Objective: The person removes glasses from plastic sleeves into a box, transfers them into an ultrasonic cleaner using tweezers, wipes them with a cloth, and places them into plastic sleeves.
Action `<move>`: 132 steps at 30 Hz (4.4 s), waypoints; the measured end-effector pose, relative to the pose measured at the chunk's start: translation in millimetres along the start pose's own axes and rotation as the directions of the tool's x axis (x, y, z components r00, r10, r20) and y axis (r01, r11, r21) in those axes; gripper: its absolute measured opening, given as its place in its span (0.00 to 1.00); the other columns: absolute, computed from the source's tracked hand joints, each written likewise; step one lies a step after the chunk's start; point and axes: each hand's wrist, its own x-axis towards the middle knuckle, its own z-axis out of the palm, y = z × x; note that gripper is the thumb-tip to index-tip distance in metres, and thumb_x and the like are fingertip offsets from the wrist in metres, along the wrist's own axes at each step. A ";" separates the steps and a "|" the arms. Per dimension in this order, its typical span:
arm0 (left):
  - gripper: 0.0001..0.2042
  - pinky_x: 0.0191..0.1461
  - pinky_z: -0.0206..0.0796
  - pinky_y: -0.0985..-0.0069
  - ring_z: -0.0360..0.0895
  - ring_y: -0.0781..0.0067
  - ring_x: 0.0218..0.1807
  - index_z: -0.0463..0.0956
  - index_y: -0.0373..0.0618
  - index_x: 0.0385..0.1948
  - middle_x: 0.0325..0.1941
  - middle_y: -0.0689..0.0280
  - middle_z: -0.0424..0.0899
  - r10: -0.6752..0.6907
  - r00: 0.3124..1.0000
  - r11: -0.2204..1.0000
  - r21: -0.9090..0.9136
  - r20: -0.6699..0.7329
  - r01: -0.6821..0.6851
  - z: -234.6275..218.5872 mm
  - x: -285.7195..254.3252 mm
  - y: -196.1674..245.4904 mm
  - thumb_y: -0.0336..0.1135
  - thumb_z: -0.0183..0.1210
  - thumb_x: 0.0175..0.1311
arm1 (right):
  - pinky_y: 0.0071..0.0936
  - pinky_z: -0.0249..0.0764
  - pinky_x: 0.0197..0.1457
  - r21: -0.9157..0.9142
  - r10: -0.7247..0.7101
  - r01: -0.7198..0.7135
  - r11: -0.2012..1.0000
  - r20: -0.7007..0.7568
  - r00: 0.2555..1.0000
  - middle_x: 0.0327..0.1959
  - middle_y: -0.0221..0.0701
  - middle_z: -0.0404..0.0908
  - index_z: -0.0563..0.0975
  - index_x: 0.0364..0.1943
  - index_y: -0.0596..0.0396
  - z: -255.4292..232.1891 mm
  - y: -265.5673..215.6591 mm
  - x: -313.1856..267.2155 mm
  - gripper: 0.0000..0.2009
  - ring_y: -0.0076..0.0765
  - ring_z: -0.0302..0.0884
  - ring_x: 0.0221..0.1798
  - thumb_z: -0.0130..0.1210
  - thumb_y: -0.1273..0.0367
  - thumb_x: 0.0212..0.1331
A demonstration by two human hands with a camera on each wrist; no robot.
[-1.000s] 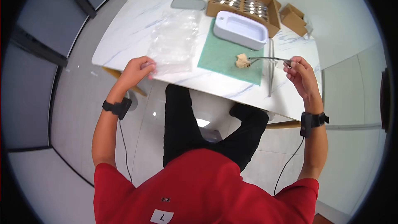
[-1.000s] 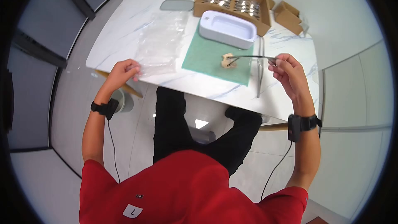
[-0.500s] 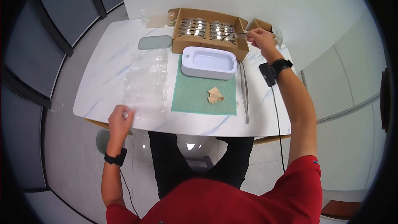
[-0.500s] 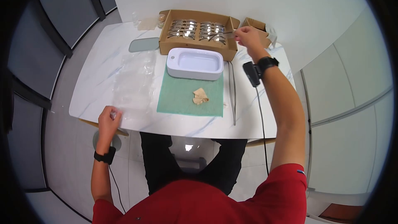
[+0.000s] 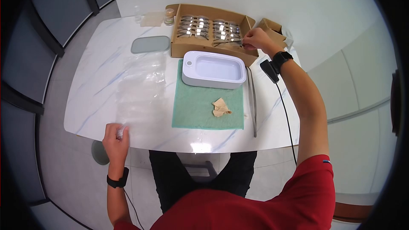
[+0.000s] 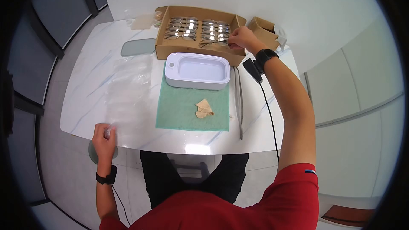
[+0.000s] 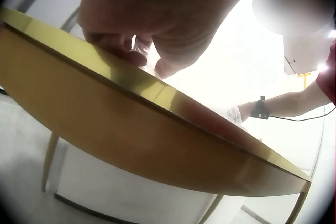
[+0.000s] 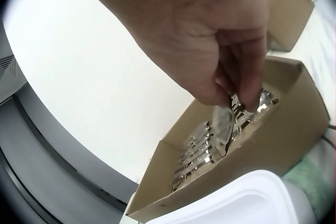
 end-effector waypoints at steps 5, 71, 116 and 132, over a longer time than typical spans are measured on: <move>0.06 0.26 0.64 0.75 0.73 0.64 0.26 0.76 0.39 0.32 0.34 0.61 0.77 -0.045 0.999 0.999 0.007 0.015 0.045 0.1 1.0 2.4 0.28 0.64 0.58 | 0.26 0.83 0.34 -0.401 0.018 -0.023 0.916 -0.017 1.000 0.27 0.37 0.86 0.82 0.28 0.65 -1.3 -9.8 8.0 0.06 0.31 0.86 0.27 0.63 0.73 0.50; 0.12 0.37 0.70 0.67 0.73 0.65 0.28 0.79 0.39 0.35 0.39 0.60 0.77 0.033 0.996 0.998 0.065 -0.087 -0.027 11.6 1.8 -20.0 0.36 0.68 0.55 | 0.38 0.73 0.55 -0.233 -0.909 0.882 0.409 -0.183 0.374 0.50 0.38 0.79 0.79 0.39 0.56 246.3 -48.7 -274.8 0.11 0.47 0.75 0.54 0.58 0.76 0.48; 0.34 0.72 0.52 0.52 0.60 0.40 0.68 0.63 0.36 0.64 0.64 0.44 0.67 0.251 0.895 0.961 0.013 0.370 -0.275 141.9 -148.7 -39.5 0.45 0.64 0.58 | 0.44 0.78 0.42 -0.524 -0.133 -0.051 0.850 -0.308 0.942 0.32 0.46 0.82 0.76 0.43 0.65 91.0 130.2 -267.3 0.16 0.53 0.82 0.36 0.54 0.68 0.54; 0.24 0.65 0.57 0.51 0.70 0.42 0.60 0.77 0.42 0.51 0.55 0.49 0.78 0.118 0.918 0.990 0.025 0.380 -0.137 155.8 -130.2 -35.9 0.46 0.64 0.56 | 0.43 0.77 0.38 -0.770 -0.490 0.147 0.621 -0.236 0.839 0.42 0.39 0.76 0.77 0.46 0.55 -15.5 23.6 -234.0 0.11 0.52 0.80 0.36 0.59 0.69 0.60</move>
